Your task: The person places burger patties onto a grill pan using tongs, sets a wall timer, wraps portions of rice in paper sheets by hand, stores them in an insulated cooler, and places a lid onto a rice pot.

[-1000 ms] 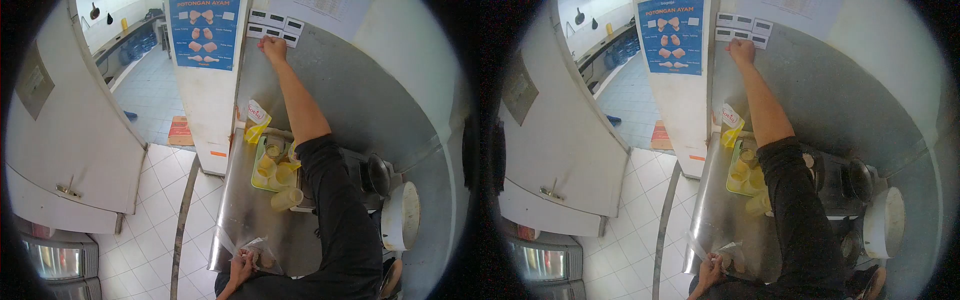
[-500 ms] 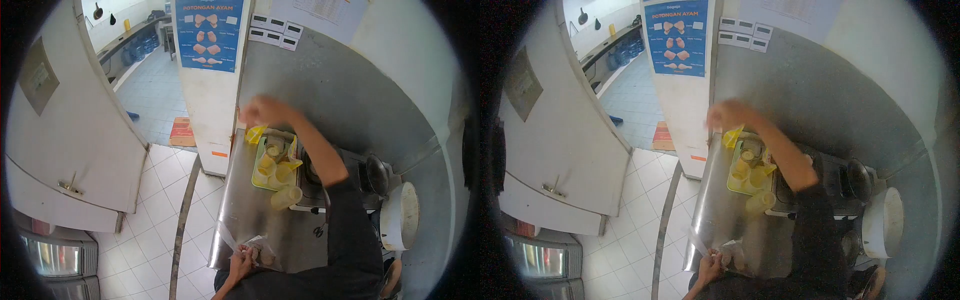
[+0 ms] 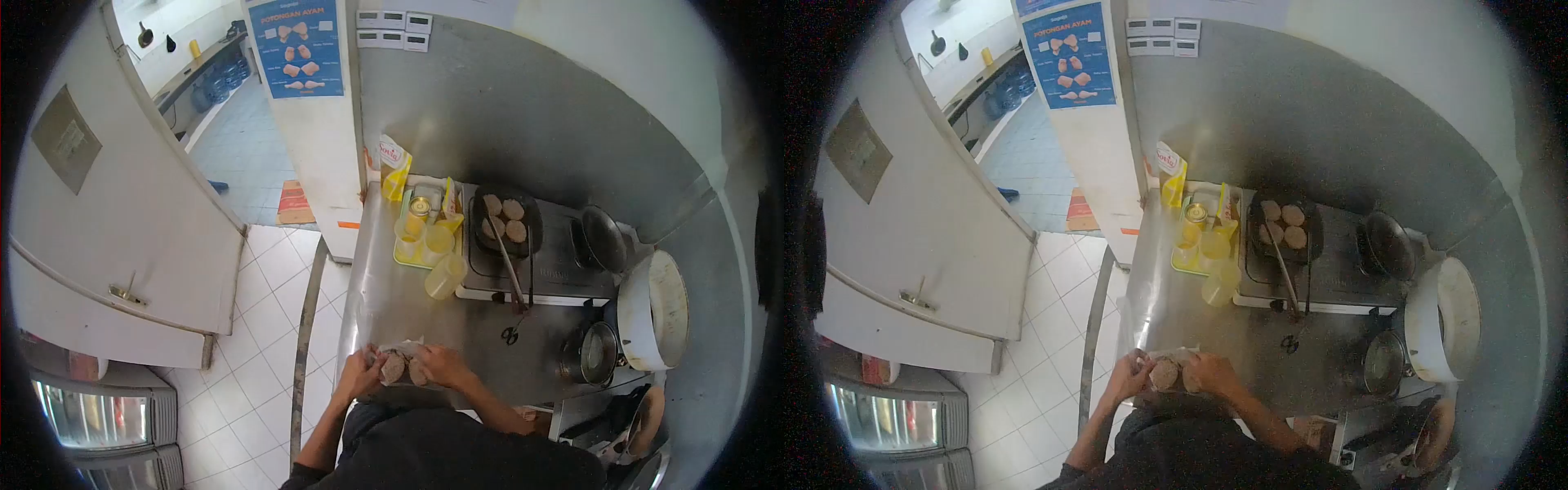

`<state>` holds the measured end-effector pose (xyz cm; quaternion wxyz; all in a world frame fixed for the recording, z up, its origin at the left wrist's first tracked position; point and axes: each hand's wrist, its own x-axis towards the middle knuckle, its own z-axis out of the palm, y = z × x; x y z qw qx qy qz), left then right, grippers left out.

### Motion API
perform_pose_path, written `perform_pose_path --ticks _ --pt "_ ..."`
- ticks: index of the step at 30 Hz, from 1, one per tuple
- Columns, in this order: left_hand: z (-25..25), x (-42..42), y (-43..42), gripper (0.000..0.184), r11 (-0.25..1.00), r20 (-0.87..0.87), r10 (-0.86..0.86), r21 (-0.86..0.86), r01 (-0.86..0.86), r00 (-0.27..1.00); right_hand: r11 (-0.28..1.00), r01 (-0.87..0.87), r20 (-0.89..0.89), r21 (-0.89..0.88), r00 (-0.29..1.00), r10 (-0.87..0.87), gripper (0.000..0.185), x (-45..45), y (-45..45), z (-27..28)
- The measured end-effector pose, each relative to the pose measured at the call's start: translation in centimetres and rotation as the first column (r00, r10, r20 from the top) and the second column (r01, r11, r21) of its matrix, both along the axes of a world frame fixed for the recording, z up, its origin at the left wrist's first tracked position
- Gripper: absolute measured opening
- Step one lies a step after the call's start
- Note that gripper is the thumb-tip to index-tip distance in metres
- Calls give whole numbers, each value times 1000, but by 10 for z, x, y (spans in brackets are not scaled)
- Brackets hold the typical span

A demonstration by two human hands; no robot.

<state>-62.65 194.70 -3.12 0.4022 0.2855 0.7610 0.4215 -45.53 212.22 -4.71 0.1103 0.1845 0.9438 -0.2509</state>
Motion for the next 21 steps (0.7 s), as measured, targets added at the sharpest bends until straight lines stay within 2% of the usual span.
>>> perform_pose_path --ticks 1,2,5,8,11,12,14,15,17,18,20,21 --pt "-3 0 2 34 999 -7 -36 -24 36 999 996 89 -20 -14 996 -89 37 2 -2 -16" --pt "18 2 6 44 1000 -68 -30 -2 30 997 984 178 -38 -31 983 -179 31 6 -7 -24" --pt "48 16 12 65 980 -201 -101 -188 62 974 945 290 -58 -153 952 -301 27 5 -8 -11" --pt "54 54 5 97 996 -607 -58 19 87 792 901 364 -226 -237 881 -415 24 5 -5 -30" --pt "22 80 1 111 989 -682 -95 20 148 725 883 391 -222 -259 866 -448 22 5 2 -52" --pt "15 85 7 105 986 -805 -135 -53 157 578 889 359 -184 -284 889 -418 21 4 6 -52" --pt "4 87 9 96 974 -588 -226 -123 190 777 893 303 -110 -333 928 -356 20 -1 16 -51" --pt "10 88 11 91 965 -455 -261 -151 215 851 882 320 -121 -347 917 -380 21 -2 18 -50" --pt "25 99 9 81 950 -710 -309 -264 168 632 858 354 -139 -373 893 -429 25 -3 18 -47" --pt "30 104 9 76 942 -805 -333 -311 129 491 799 378 -102 -468 875 -474 21 -4 17 -49" --pt "22 116 11 68 937 -874 -340 -346 48 347 651 414 -16 -637 836 -548 19 -8 21 -64" --pt "18 121 13 65 933 -898 -347 -359 5 270 661 416 -32 -625 832 -554 19 -14 27 -84"
